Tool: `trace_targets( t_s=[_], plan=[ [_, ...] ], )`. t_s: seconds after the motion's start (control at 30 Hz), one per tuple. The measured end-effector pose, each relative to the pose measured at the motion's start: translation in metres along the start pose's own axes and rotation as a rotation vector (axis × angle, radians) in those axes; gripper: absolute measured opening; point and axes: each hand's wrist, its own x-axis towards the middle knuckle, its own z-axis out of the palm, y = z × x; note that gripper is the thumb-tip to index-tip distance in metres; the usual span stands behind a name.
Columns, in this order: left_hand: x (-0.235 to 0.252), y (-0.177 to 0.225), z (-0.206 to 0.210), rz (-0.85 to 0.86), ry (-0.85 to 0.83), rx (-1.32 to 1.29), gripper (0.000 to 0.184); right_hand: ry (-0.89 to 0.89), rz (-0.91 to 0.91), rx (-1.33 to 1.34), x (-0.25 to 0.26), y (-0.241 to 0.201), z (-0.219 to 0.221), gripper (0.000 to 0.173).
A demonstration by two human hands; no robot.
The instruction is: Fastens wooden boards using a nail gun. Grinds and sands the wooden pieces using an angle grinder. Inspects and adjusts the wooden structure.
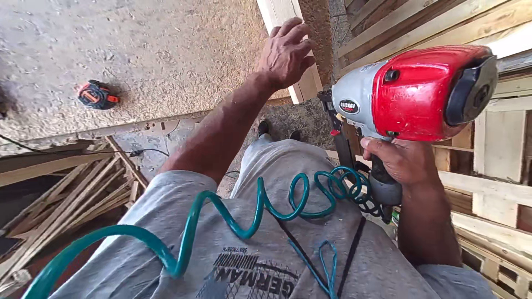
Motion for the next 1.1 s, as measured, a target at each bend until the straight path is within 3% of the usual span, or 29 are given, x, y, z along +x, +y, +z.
trace_targets(
  t_s=[0.07,0.17,0.67,1.1],
  plan=[
    [0.022,-0.009,0.011,0.205,-0.146,0.036,0.048,0.0,0.036,-0.024,0.005,-0.004,0.006,0.011],
    [0.036,-0.02,0.029,0.296,-0.213,0.034,0.063,-0.004,0.076,-0.032,0.014,-0.008,0.013,0.013],
    [0.037,-0.02,0.035,0.22,-0.148,-0.034,0.07,0.001,0.069,-0.076,0.017,-0.037,0.015,0.01],
    [0.037,-0.02,0.036,0.223,-0.139,-0.068,0.071,-0.014,0.105,-0.157,0.02,-0.032,0.035,0.011]
  ],
)
